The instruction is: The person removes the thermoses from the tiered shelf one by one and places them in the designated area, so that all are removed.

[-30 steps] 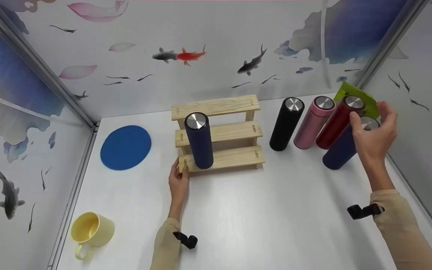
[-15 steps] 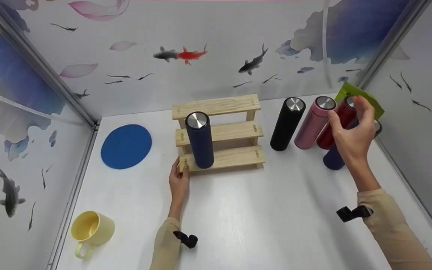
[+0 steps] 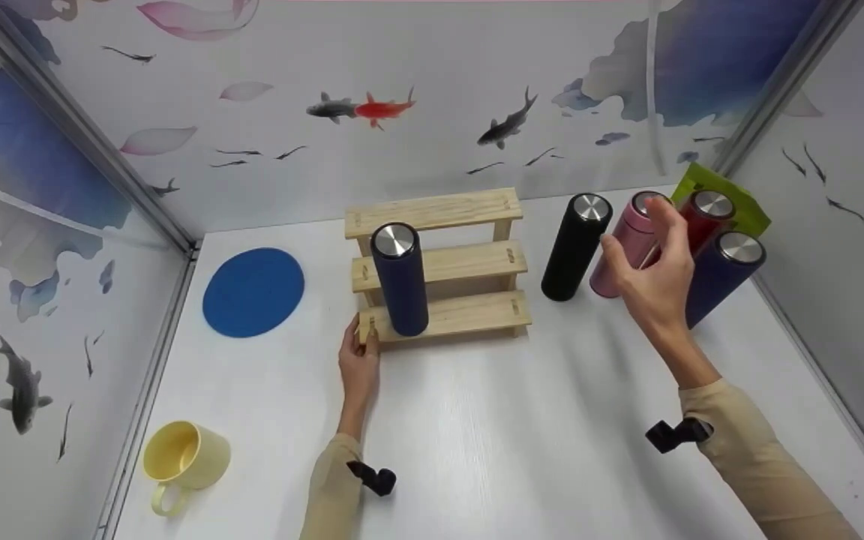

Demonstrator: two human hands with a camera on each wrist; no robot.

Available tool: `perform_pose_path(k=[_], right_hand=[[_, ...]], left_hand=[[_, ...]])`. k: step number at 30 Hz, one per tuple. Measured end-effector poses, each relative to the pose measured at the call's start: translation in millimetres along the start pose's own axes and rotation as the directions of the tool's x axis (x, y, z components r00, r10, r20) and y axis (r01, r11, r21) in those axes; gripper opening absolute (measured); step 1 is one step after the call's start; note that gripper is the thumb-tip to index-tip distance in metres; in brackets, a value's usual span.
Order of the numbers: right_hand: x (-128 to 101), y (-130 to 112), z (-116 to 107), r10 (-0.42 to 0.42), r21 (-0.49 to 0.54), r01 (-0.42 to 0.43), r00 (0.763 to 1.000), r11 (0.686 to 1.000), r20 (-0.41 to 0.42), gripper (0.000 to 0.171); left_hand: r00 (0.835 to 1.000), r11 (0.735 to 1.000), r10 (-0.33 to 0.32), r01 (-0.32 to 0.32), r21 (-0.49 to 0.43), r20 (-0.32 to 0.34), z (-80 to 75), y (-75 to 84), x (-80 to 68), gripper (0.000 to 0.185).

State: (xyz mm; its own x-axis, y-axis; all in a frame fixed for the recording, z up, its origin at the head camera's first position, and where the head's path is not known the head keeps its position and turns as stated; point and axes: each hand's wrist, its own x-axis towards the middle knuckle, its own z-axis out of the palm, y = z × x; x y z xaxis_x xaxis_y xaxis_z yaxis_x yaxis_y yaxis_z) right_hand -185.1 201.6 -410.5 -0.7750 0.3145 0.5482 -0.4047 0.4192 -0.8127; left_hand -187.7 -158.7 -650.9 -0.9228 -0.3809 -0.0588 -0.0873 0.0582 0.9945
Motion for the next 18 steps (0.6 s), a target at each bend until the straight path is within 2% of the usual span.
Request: perform_pose_path(k=[11, 18], right_hand=[[-15, -10, 26, -0.004, 0.047, -0.002, 0.994, 0.999, 0.112, 0.063], [-19, 14, 49, -0.059, 0.065, 0.050, 0.988, 0.997, 0.142, 0.066]], left_hand=[[1.000, 1.000, -0.004, 0.004, -0.002, -0.009, 0.6, -1.7, 0.7, 0.051], [0.999, 1.000, -0.007, 0.008, 0.029, -0.041, 2.9, 0.2, -1.1, 0.050]])
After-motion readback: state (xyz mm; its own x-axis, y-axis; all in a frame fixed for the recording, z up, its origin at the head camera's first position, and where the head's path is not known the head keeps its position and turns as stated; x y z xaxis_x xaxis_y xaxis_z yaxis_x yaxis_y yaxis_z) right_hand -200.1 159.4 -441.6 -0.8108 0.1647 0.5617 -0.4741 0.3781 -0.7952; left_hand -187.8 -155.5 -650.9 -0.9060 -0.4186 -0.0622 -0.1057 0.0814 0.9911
